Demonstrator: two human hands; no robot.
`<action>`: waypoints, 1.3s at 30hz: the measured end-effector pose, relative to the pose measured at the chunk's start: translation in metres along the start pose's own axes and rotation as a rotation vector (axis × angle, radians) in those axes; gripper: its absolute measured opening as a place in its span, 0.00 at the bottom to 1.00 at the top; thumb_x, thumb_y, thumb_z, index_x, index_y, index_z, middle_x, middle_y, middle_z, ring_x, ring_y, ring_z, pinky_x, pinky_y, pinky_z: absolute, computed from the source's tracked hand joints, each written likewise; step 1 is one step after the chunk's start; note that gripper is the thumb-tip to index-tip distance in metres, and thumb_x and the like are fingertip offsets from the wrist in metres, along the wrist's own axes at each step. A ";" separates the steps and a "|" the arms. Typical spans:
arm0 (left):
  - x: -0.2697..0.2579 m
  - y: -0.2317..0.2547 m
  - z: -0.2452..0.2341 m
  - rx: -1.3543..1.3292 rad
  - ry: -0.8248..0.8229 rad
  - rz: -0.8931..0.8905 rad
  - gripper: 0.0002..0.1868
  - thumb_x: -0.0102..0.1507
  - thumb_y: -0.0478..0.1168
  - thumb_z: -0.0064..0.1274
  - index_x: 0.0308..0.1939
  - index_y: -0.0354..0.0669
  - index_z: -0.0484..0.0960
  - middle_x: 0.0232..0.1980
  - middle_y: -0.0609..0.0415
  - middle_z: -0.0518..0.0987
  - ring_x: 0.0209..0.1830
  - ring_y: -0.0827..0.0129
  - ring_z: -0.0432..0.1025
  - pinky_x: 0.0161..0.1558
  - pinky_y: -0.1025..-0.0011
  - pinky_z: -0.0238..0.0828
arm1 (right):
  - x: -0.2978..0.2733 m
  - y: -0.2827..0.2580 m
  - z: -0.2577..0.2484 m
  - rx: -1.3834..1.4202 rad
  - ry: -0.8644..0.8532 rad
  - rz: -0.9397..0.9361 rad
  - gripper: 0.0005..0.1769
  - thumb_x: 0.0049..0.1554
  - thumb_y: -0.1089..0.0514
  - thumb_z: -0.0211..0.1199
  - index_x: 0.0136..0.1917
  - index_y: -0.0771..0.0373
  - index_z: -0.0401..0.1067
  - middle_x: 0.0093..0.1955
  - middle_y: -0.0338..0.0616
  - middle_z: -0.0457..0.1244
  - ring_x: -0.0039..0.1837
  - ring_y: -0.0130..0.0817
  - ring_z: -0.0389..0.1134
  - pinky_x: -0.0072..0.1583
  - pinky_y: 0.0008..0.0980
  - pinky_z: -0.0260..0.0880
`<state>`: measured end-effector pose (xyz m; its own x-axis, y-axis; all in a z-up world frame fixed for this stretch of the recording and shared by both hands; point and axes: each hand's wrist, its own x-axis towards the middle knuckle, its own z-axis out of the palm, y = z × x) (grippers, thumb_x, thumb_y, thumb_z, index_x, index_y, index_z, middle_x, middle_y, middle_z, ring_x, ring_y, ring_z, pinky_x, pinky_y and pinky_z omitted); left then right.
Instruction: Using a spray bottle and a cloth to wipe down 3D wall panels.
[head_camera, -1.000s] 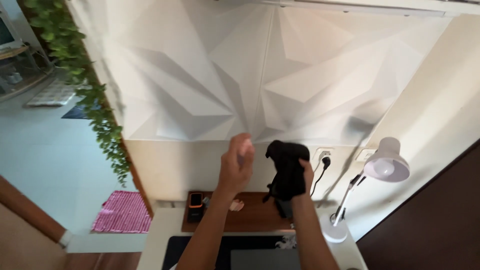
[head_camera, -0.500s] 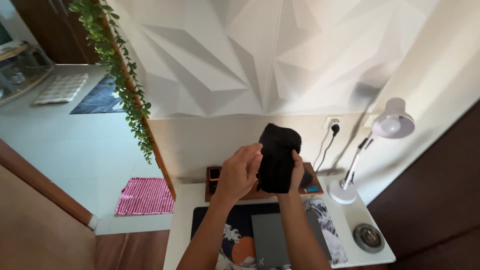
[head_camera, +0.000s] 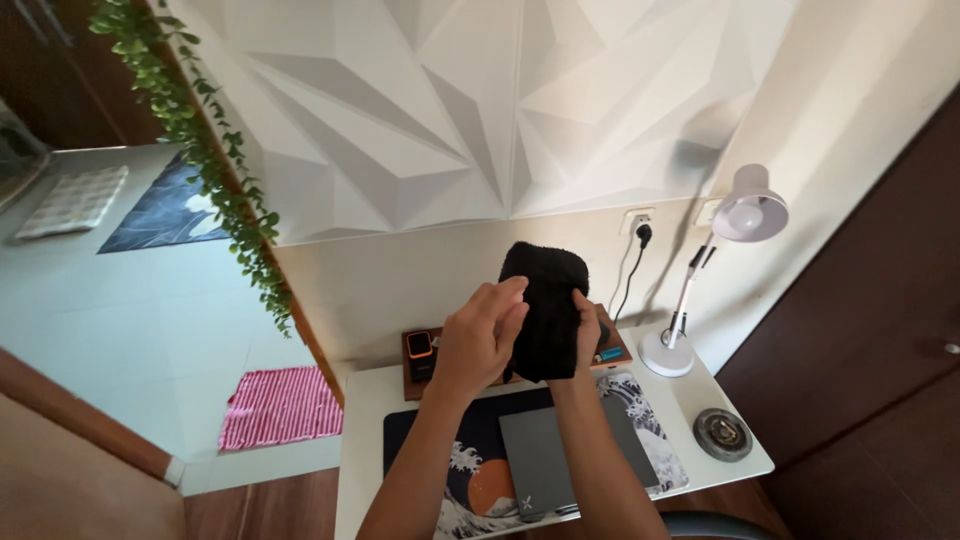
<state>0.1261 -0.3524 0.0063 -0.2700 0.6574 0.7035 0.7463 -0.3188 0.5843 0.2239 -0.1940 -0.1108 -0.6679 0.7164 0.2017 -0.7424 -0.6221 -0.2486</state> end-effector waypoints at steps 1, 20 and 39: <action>0.003 -0.004 0.004 0.011 0.008 -0.003 0.13 0.69 0.42 0.52 0.56 0.45 0.80 0.47 0.49 0.84 0.39 0.58 0.82 0.41 0.65 0.79 | 0.002 -0.002 0.001 0.001 -0.010 -0.004 0.24 0.65 0.45 0.53 0.60 0.68 0.72 0.53 0.50 0.70 0.53 0.42 0.74 0.56 0.36 0.76; 0.121 -0.074 0.116 -0.065 0.170 0.087 0.17 0.72 0.44 0.48 0.62 0.41 0.77 0.54 0.42 0.82 0.48 0.53 0.81 0.48 0.63 0.77 | 0.147 -0.131 0.018 -0.285 0.326 -0.218 0.17 0.59 0.52 0.56 0.52 0.66 0.75 0.44 0.47 0.70 0.43 0.39 0.73 0.47 0.33 0.77; 0.280 -0.132 0.140 0.005 0.483 0.110 0.18 0.76 0.46 0.43 0.64 0.38 0.72 0.48 0.45 0.83 0.44 0.61 0.78 0.47 0.67 0.75 | 0.385 -0.195 0.146 -2.224 -0.640 -1.773 0.31 0.54 0.68 0.61 0.67 0.42 0.78 0.76 0.41 0.61 0.76 0.48 0.59 0.77 0.56 0.54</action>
<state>0.0370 -0.0310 0.0692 -0.4397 0.2278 0.8688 0.7887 -0.3648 0.4949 0.1036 0.1571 0.1541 -0.3118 -0.3005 0.9014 0.3362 0.8524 0.4005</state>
